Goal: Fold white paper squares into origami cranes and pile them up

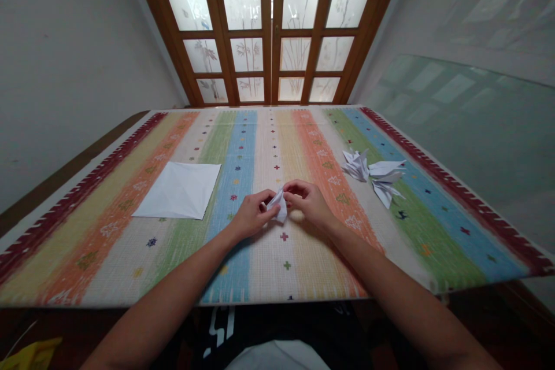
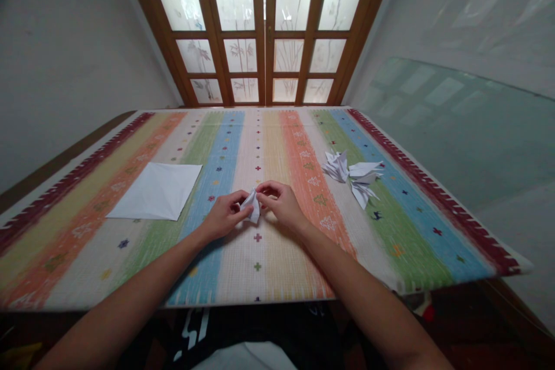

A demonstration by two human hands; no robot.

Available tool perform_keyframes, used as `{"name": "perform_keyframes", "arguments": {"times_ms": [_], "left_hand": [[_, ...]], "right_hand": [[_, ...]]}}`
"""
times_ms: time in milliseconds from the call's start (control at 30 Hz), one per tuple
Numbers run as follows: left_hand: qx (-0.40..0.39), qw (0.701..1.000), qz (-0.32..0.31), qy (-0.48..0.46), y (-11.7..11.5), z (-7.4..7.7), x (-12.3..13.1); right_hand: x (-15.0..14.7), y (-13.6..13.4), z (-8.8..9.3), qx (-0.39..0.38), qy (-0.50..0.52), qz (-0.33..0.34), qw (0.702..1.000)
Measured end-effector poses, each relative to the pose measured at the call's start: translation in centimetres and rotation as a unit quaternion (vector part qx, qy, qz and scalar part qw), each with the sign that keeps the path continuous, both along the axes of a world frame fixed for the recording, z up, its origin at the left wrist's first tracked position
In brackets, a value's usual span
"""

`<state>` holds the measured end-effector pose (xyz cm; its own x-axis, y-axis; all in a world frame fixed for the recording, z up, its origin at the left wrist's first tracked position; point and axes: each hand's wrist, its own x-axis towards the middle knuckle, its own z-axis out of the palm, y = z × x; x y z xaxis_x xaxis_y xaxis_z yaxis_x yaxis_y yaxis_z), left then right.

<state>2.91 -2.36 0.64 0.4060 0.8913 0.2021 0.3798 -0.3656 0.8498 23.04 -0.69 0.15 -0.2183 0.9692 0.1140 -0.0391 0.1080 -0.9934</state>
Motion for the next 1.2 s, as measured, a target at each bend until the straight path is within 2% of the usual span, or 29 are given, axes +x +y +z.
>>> {"name": "perform_keyframes", "arguments": {"times_ms": [167,567,733,833,933,1133,1200], "left_hand": [[0.009,1.000,0.000,0.016,-0.1,0.2,-0.1],[0.007,1.000,0.000,0.008,-0.2,0.0,0.2],[0.033,0.997,0.074,0.002,0.0,-0.2,0.2],[0.080,0.992,0.097,0.010,0.1,-0.3,0.2],[0.112,0.990,0.080,0.014,0.1,-0.5,0.2],[0.098,0.995,0.010,0.005,-0.3,-0.2,0.2],[0.088,0.996,0.005,-0.005,-0.4,-0.2,0.2]], "right_hand": [[0.2,0.2,-0.3,-0.020,-0.016,0.007,1.000],[-0.1,-0.1,-0.3,0.028,-0.073,-0.020,0.997],[-0.4,-0.5,-0.2,0.016,-0.030,-0.053,0.998],[-0.6,-0.7,-0.2,-0.039,-0.001,0.006,0.999],[-0.9,-0.8,-0.2,-0.073,0.032,0.049,0.996],[-0.8,-0.6,-0.2,-0.061,0.031,0.036,0.997],[-0.8,-0.7,-0.1,-0.053,0.031,0.036,0.997]]}}
